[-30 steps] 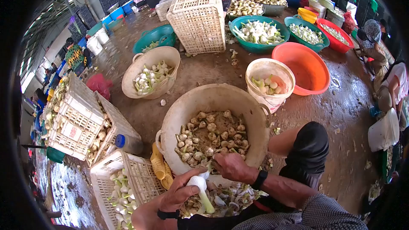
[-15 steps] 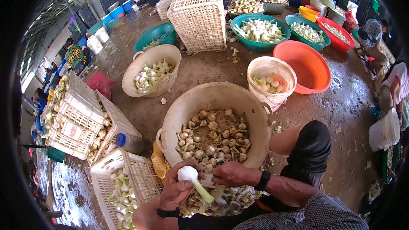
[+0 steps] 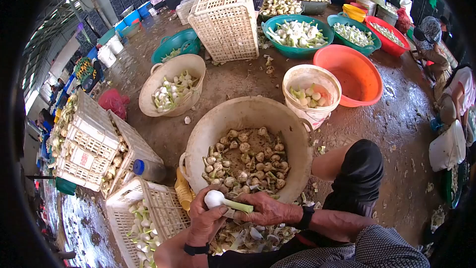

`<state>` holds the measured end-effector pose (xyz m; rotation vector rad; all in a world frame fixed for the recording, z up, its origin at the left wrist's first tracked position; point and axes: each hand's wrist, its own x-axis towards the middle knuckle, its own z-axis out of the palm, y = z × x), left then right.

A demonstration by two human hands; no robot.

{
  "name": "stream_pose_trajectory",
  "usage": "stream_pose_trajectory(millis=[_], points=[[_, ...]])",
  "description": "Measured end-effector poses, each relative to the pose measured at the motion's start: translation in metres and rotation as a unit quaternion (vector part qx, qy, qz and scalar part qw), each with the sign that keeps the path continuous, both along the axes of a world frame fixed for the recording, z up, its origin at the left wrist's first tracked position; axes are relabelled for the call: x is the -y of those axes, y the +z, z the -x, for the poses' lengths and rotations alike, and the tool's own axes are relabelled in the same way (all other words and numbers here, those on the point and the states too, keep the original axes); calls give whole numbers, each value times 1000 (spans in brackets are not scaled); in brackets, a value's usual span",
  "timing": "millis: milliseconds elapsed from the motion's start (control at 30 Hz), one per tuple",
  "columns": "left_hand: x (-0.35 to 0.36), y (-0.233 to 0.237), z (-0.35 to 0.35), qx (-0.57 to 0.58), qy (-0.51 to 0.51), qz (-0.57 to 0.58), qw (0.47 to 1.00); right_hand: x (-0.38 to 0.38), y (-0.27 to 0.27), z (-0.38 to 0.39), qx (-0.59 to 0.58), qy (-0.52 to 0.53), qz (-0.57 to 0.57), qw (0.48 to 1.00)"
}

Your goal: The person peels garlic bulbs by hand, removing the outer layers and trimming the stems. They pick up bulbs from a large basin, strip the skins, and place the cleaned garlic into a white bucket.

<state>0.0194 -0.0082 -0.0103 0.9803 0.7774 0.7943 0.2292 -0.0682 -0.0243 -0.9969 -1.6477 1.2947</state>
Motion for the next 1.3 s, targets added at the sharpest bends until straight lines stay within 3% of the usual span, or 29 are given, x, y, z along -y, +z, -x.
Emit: stream_pose_trajectory(millis=[133, 200, 333, 400, 633, 700, 833, 933, 1033, 1100, 1200, 1233, 1300], points=[[0, 0, -1, -39, 4, -27, 999, 3, 8, 3, 18, -28, 2, 999], [0, 2, -2, -61, -1, -40, 997, 4, 10, 3, -2, -28, 110, 994], [0, 3, -1, -59, -20, -41, 997, 5, 9, 5, -53, -34, 160, 985], [-1, 5, -1, -75, -25, -21, 997, 5, 10, 7, -73, -52, 119, 989], [1, -4, -1, -25, -10, 9, 1000, 0, 3, 1, -17, -7, 129, 991], [2, -7, -4, 39, -6, 40, 998, 0, -6, 5, 33, 12, 40, 999], [4, -15, -2, 59, -29, 54, 996, 4, -11, 10, 10, 46, -15, 999], [8, -7, -4, 66, -32, 57, 996, 11, 0, 17, 114, 85, -48, 989], [8, -5, -3, 83, -42, 122, 988, 23, -17, 27, 130, 96, -79, 984], [7, -9, -1, 26, -54, 93, 994, 25, -20, 25, 151, 102, -85, 980], [7, -20, 3, 38, -48, 61, 996, 26, -31, 22, 193, 117, -115, 967], [5, -19, 5, 38, -49, 60, 996, 32, -44, 21, 252, 172, -99, 947], [1, -16, 10, 131, -17, 125, 983, 40, -62, 21, 308, 224, -82, 921]])
